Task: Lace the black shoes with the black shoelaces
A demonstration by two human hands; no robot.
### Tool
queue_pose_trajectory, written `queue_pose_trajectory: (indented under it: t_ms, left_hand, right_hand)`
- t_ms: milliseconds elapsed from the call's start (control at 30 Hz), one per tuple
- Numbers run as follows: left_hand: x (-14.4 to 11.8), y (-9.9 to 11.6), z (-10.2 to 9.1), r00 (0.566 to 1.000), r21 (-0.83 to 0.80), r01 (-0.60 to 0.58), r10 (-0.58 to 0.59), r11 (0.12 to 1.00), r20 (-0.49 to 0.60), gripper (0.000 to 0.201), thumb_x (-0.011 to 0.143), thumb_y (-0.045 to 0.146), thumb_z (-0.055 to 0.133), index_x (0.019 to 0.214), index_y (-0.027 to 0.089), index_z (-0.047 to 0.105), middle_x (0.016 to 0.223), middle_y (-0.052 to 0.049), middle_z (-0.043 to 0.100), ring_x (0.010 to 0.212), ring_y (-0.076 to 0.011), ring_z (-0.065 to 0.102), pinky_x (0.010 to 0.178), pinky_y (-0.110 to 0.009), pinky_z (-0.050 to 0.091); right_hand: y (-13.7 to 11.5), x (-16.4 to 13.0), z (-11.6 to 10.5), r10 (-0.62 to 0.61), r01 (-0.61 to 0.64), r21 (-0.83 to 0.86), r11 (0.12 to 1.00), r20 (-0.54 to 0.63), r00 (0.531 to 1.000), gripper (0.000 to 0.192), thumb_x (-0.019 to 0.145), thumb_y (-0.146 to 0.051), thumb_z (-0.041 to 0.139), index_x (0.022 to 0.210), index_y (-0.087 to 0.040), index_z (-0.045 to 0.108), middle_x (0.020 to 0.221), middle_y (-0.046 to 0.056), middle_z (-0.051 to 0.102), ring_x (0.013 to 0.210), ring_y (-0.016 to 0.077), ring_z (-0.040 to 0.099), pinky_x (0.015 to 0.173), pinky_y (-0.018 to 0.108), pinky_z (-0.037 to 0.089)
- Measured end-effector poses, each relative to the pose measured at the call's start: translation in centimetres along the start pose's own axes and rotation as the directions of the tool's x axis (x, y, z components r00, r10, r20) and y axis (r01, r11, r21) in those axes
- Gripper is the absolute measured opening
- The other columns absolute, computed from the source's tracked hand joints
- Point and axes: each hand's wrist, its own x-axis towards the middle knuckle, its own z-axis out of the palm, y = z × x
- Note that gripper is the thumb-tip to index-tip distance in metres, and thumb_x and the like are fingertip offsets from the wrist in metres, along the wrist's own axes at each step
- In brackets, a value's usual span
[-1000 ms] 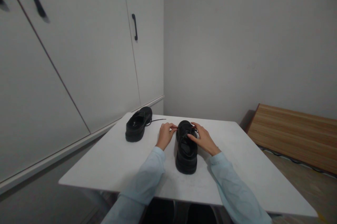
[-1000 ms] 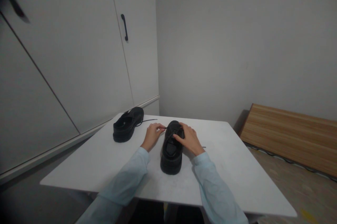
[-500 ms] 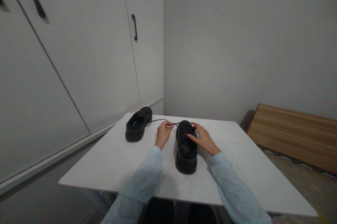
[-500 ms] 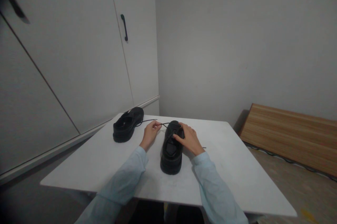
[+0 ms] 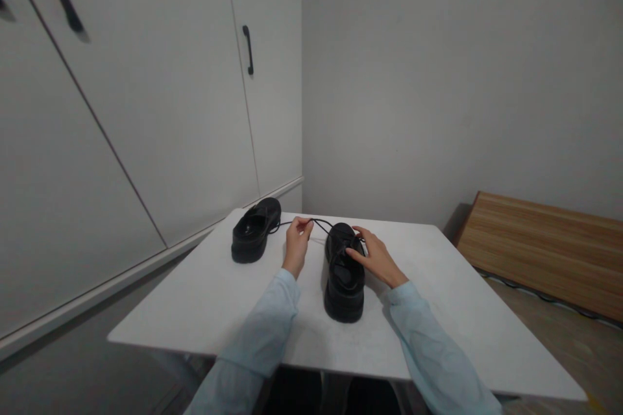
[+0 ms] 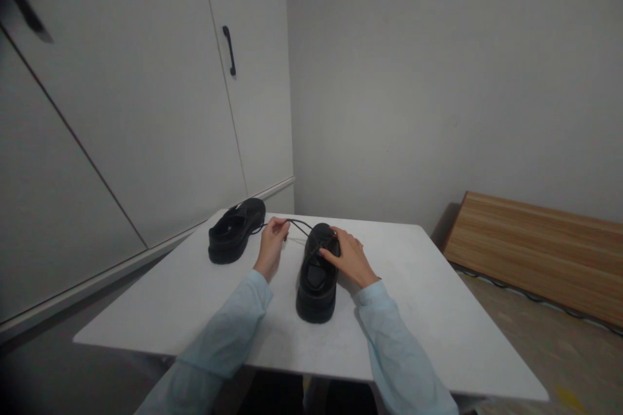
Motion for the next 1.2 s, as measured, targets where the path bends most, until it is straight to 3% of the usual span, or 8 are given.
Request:
queue_pose_trajectory:
  t_ms: [133,267,400,633,767,967,1200]
  left_hand:
    - [0.0,0.6,-0.1,0.998,-0.261,0.050,-0.059,0.964,-0.024,0.017,0.078,0.032,0.057,0.081,0.019,0.048,0.081,0.000,0.055,0.078,-0.0096,0.056,0.076,-0.024,0.047]
    - [-0.1,1.4,-0.1,0.994,-0.509,0.102,-0.071,0.855,0.080,0.020,0.079,0.033,0.058,0.083,0.021,0.042,0.094,-0.001,0.057,0.092,-0.0131,0.060,0.082,-0.032,0.049]
    - [-0.3,1.9,-0.3,0.986,-0.574,0.144,-0.067,0.806,0.153,0.022,0.081,0.035,0.058,0.084,0.022,0.041,0.102,-0.003,0.058,0.094,-0.0149,0.061,0.082,-0.037,0.049]
    - [-0.7,2.8,-0.3,0.982,-0.507,0.165,-0.094,0.846,0.163,0.027,0.074,0.037,0.064,0.081,0.020,0.045,0.083,0.001,0.055,0.069,-0.0084,0.055,0.071,-0.028,0.049]
    - [-0.7,2.8,-0.1,0.979,-0.380,0.146,-0.078,0.913,0.188,0.025,0.070,0.035,0.066,0.079,0.019,0.050,0.075,0.002,0.053,0.062,-0.0074,0.050,0.061,-0.022,0.044]
    - [-0.7,1.9,0.1,0.948,-0.038,-0.018,0.029,0.999,0.317,0.020,0.069,0.033,0.067,0.075,0.016,0.059,0.079,-0.003,0.063,0.075,-0.0148,0.058,0.072,-0.026,0.045]
    - [-1.4,1.3,0.0,0.906,0.298,-0.224,0.085,0.928,0.414,0.005,0.076,0.024,0.059,0.077,0.019,0.061,0.077,-0.001,0.065,0.074,-0.0148,0.058,0.069,-0.024,0.043]
  right_hand:
    - [0.1,0.0,0.1,0.002,-0.002,0.052,0.999,-0.004,1.000,0.058,0.079,-0.048,0.056,0.128,-0.020,0.043,0.120,0.011,0.058,0.108,0.0262,0.055,0.095,0.043,0.040]
    - [0.4,0.1,0.3,0.010,-0.009,0.119,0.993,-0.009,1.000,0.059,0.077,-0.048,0.058,0.127,-0.019,0.044,0.118,0.011,0.058,0.108,0.0253,0.056,0.093,0.041,0.042]
    - [0.5,0.1,0.5,0.045,-0.046,0.177,0.983,0.011,0.999,0.059,0.076,-0.047,0.059,0.126,-0.020,0.042,0.117,0.010,0.058,0.107,0.0242,0.056,0.093,0.040,0.042]
    - [0.9,0.1,0.3,0.078,-0.085,0.214,0.973,0.039,0.996,0.060,0.074,-0.048,0.062,0.124,-0.019,0.044,0.115,0.010,0.058,0.107,0.0246,0.055,0.093,0.041,0.042]
    - [1.4,0.1,0.4,0.104,-0.110,0.188,0.976,0.044,0.994,0.060,0.074,-0.050,0.062,0.122,-0.017,0.047,0.114,0.011,0.058,0.106,0.0253,0.055,0.093,0.042,0.042]
    - [1.6,0.0,0.5,0.119,-0.125,0.182,0.975,0.042,0.992,0.058,0.073,-0.052,0.063,0.117,-0.017,0.052,0.115,0.013,0.059,0.108,0.0282,0.055,0.093,0.045,0.042]
    - [1.5,0.0,0.3,0.121,-0.127,0.137,0.982,0.052,0.991,0.054,0.073,-0.055,0.062,0.110,-0.016,0.055,0.111,0.013,0.059,0.105,0.0278,0.056,0.091,0.044,0.043]
